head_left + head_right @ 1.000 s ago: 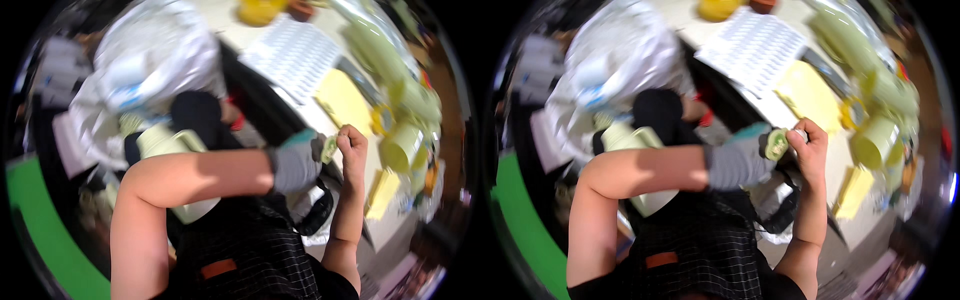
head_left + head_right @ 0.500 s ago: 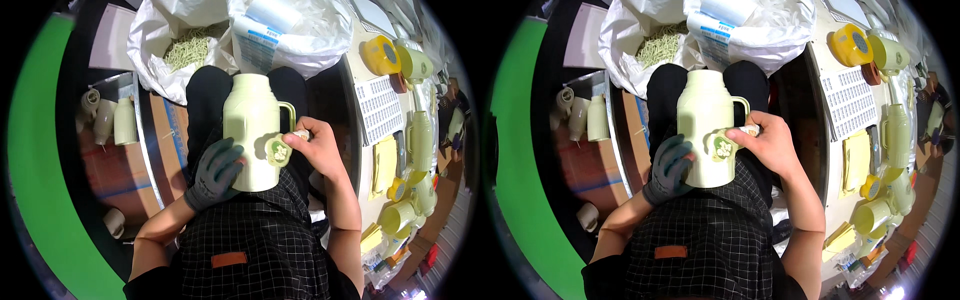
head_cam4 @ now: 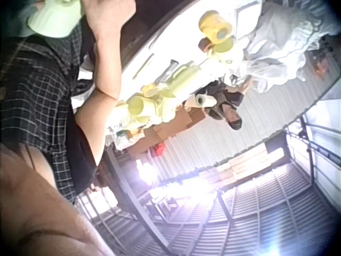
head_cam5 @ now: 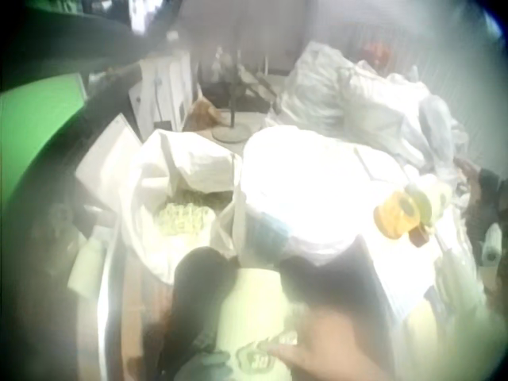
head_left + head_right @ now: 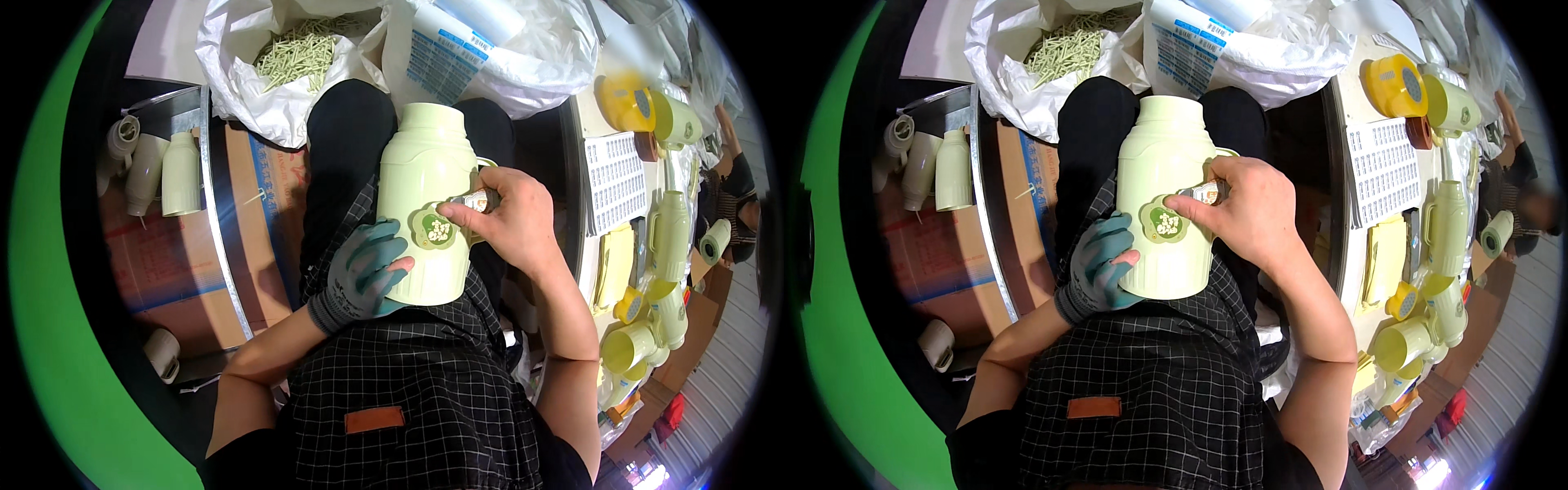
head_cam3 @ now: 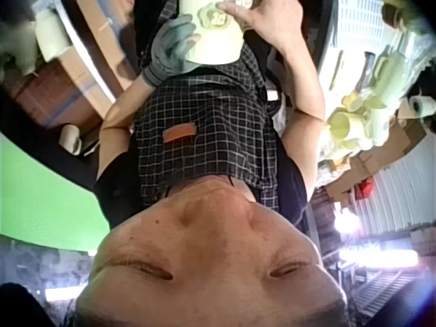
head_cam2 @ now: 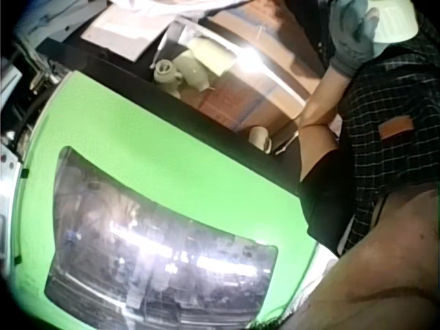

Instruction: The person applies labels and small stickers to plastic bottles before moving them to a storage shelf.

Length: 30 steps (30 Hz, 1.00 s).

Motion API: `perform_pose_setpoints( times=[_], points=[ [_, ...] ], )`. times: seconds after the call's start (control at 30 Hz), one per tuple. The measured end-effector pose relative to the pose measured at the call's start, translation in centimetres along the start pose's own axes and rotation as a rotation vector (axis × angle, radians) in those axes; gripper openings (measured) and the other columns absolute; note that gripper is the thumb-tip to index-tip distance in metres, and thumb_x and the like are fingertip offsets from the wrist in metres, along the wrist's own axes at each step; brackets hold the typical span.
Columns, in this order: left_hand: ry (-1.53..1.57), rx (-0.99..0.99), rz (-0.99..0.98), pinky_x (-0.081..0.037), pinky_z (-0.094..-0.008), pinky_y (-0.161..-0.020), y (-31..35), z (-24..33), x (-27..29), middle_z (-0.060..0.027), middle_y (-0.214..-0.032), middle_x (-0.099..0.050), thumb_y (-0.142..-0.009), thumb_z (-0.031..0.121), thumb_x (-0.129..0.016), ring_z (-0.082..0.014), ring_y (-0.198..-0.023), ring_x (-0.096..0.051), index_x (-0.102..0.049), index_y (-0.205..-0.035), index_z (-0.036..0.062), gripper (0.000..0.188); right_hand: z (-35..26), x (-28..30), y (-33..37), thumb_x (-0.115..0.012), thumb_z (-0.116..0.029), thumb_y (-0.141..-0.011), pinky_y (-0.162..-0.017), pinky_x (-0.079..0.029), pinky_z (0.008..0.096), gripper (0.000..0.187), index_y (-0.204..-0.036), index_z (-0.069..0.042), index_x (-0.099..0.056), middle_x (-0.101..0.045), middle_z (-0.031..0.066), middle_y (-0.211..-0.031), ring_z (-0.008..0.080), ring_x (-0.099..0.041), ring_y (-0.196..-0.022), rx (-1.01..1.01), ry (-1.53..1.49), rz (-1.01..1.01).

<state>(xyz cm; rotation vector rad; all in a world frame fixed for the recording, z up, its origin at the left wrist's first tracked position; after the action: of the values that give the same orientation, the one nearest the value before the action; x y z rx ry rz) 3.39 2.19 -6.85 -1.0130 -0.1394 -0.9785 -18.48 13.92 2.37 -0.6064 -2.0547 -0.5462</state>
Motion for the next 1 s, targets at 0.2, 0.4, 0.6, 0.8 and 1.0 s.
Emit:
perform_pose_setpoints(
  times=[0.2,0.4,0.6,0.8,1.0],
  points=[
    [-0.183,0.033,-0.273,-0.058,-0.0482,-0.088,-1.3,0.5,1.0,-0.0082,-0.136,-0.067,-0.084,0.019,-0.076,-0.0349,-0.115,-0.065,-0.074,-0.122,0.0154,0.039,0.2,-1.3,0.0,-0.085,-0.062,-0.073,-0.06,-0.051,0.0397,0.059,-0.075,-0.006,-0.068,-0.059,0.0078,-0.066,0.0289,-0.063,-0.066,0.174,0.111,0.239],
    [-0.222,0.031,-0.236,-0.056,-0.0485,-0.091,-0.7,-0.1,0.6,-0.0073,-0.133,-0.07,-0.093,0.019,-0.069,-0.0324,-0.119,-0.063,-0.075,-0.125,0.0145,0.033,3.3,-1.8,1.2,-0.094,-0.052,-0.061,-0.064,-0.051,0.0399,0.062,-0.089,-0.005,-0.066,-0.063,0.0112,-0.08,0.0338,-0.064,-0.074,-0.014,0.059,0.461],
    [-0.178,0.065,-0.244,-0.045,-0.0568,-0.108,-0.5,0.3,2.1,-0.0242,-0.141,-0.061,-0.094,0.018,-0.07,-0.0481,-0.125,-0.058,-0.065,-0.127,-0.0019,0.039,4.7,-4.0,3.0,-0.097,-0.054,-0.05,-0.075,-0.053,0.0445,0.078,-0.102,-0.008,-0.061,-0.063,0.0114,-0.092,0.0349,-0.065,-0.086,0.062,-0.051,0.461],
    [-0.114,-0.095,-0.114,-0.048,-0.0544,-0.105,-10.2,3.8,0.5,-0.0246,-0.137,-0.062,-0.089,0.008,-0.076,-0.0446,-0.123,-0.06,-0.058,-0.136,0.0044,0.05,4.3,-2.8,10.4,-0.092,-0.021,-0.067,-0.078,-0.057,0.0441,0.063,-0.119,-0.005,-0.061,-0.065,0.0132,-0.098,0.0383,-0.068,-0.09,0.284,-0.387,0.618],
    [0.068,-0.349,-0.248,-0.044,-0.0582,-0.11,-15.4,8.8,-4.3,-0.0251,-0.147,-0.054,-0.09,0.031,-0.081,-0.047,-0.132,-0.054,-0.053,-0.144,0.0112,0.064,18.2,7.8,17.0,-0.065,-0.002,-0.089,-0.08,-0.051,0.0378,0.019,-0.104,-0.004,-0.056,-0.062,0.011,-0.095,0.0256,-0.06,-0.086,-0.294,0.066,1.551]
  ],
)
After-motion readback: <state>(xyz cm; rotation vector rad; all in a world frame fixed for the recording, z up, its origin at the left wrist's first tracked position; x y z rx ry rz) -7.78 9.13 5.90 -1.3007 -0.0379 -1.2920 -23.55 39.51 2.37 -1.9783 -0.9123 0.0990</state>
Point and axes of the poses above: each hand's wrist, its own y-axis away from the middle knuckle, its own x-axis out of the back of the hand, z = x × y, the point moved 2 cm from there along -y, towards the middle knuckle
